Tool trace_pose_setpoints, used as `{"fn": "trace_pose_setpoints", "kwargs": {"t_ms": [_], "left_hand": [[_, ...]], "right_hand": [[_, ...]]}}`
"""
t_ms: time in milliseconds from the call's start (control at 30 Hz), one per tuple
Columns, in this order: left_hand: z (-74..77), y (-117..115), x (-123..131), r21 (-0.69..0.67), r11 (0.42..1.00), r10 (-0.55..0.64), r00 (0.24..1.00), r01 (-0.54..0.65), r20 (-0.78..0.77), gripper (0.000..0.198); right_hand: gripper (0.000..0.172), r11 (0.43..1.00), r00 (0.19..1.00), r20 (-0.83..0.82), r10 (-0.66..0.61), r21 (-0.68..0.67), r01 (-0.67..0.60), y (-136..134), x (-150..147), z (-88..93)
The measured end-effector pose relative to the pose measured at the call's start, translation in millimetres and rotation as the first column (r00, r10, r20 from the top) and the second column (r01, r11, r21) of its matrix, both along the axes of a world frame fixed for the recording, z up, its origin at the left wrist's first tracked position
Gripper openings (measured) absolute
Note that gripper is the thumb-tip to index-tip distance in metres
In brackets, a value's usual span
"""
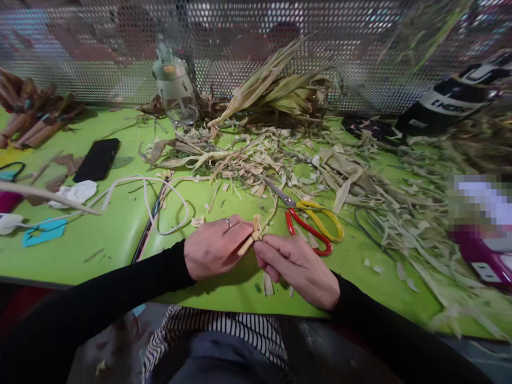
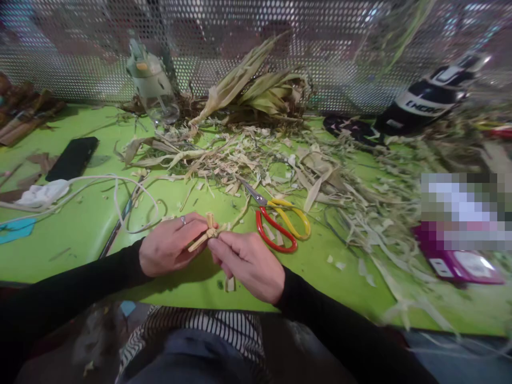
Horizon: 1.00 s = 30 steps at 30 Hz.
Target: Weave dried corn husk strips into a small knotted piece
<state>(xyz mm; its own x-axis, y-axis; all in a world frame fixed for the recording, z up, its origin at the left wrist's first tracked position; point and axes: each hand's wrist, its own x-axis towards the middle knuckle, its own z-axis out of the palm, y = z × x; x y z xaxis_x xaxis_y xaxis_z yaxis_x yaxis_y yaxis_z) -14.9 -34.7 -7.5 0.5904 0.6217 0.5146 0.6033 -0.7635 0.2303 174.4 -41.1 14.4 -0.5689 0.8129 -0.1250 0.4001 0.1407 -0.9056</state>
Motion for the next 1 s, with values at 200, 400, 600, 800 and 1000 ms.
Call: {"fn": "trace_pose_setpoints", "kwargs": {"t_ms": [200, 400, 600, 800, 1000], "left_hand": [[5.0, -8, 0, -0.078, 0.997, -0.013, 0.999, 0.016, 0.035, 0.016], [11.2, -9, -1, -0.300, 0.951, -0.035, 0.991, 0.073, 0.132, 0.017], [23.0, 4, -4, -0.614, 0.762, -0.027, 0.958, 0.203, 0.284, 0.022], [22.9, 11, -8, -0.558, 0.787, -0.114, 0.950, 0.266, 0.291, 0.022], [25.1, 6, -6, -0.527, 0.803, -0.154, 0.951, 0.278, 0.266, 0.020]], "right_hand": [[0.038, 0.997, 0.999, -0.011, 0.046, 0.066, -0.045, -6, -2, -2.0], [0.039, 0.981, 0.996, 0.014, 0.093, 0.173, -0.094, -9, -1, -5.2], [0.036, 0.951, 0.997, 0.058, 0.049, 0.302, -0.064, -2, -3, -9.8], [0.027, 0.915, 0.989, 0.119, 0.087, 0.383, -0.127, -5, -4, -6.8], [0.030, 0.918, 0.984, 0.017, 0.178, 0.357, -0.172, -7, 0, 1.8]]}}
